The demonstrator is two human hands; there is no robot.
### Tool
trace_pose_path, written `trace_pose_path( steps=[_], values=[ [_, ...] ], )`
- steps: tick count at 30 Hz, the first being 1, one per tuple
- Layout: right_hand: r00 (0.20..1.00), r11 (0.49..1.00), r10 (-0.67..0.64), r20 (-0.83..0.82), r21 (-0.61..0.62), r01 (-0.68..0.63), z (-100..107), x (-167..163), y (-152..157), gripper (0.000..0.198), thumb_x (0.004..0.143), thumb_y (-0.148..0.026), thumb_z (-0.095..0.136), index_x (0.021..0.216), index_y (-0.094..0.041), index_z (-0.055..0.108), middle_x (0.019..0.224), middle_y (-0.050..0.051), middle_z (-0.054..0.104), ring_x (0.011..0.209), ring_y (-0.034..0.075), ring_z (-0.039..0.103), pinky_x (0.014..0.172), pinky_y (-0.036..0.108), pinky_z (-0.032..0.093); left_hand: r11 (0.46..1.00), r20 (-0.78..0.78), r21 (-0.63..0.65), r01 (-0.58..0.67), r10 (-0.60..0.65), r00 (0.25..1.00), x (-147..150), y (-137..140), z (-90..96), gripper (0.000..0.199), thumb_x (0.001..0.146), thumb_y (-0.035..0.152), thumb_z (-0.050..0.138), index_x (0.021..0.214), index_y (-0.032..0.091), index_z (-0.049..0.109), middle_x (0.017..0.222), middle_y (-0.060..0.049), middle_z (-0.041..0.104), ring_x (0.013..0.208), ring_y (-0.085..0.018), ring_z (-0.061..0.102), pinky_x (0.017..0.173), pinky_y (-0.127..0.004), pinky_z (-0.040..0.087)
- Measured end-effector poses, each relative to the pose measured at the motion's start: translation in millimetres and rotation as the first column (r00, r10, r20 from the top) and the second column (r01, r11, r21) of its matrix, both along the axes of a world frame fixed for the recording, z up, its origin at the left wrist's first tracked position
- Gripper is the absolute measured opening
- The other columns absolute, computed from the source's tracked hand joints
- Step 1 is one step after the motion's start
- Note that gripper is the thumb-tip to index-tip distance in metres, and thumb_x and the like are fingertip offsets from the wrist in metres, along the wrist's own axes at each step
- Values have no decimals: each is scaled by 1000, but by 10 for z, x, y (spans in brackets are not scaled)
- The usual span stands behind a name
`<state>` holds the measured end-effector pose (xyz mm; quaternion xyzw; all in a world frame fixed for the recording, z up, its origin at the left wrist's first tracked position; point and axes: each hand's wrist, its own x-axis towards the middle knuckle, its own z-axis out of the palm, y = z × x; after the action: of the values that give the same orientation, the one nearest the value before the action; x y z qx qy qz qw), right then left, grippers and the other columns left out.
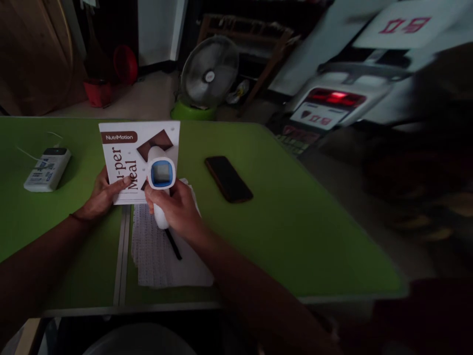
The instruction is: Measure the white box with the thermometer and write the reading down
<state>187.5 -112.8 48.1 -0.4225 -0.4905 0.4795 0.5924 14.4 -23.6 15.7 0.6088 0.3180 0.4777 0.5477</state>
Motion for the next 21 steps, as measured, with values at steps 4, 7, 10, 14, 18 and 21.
trace_pose_path(
  steps=[4,7,10,14,18,21],
  values=[
    [1000,999,-8,3,50,7,-91,-7,-7,19,83,-42,68,81,-24,60,68,-2,58,59,13,55,54,30,49,1000,16,-18,-26,26,1000,20,-21,41,63,66,49,91,110,20,58,109,-8,68,97,-28,65,85,-46,55],
    [1000,998,8,-10,59,-8,-123,-27,-20,19,85,-43,68,85,-24,62,70,-2,61,59,13,57,57,31,52,999,10,-18,-26,27,1000,21,-22,50,63,65,49,92,109,20,58,105,-7,68,94,-27,64,82,-45,55],
    [999,999,2,-43,42,0,-94,-47,-39,19,84,-42,71,89,-24,64,71,-2,64,58,12,58,57,30,53,1000,5,-14,-21,22,1000,18,-29,62,64,65,49,91,110,19,58,104,-8,68,93,-27,64,80,-43,55],
    [996,999,-39,-77,24,41,-14,-76,-58,22,79,-40,75,82,-22,63,65,-3,63,53,11,58,52,28,50,1000,0,-9,-9,9,1000,16,-53,96,63,65,49,91,110,19,58,104,-8,68,93,-27,64,80,-44,55],
    [994,998,-65,-84,-22,64,19,-87,-64,25,74,-42,78,82,-22,63,67,-3,64,52,11,57,50,28,50,1000,-2,-10,-7,7,1000,10,-63,106,63,67,49,91,110,18,58,104,-8,68,94,-28,64,80,-44,55],
    [996,998,-60,-71,-19,58,12,-78,-69,25,75,-41,77,83,-22,64,67,-3,64,52,11,58,51,28,52,1000,1,-9,-9,9,1000,5,-57,94,63,67,49,91,110,19,57,105,-8,67,94,-28,64,80,-44,55]
  ],
)
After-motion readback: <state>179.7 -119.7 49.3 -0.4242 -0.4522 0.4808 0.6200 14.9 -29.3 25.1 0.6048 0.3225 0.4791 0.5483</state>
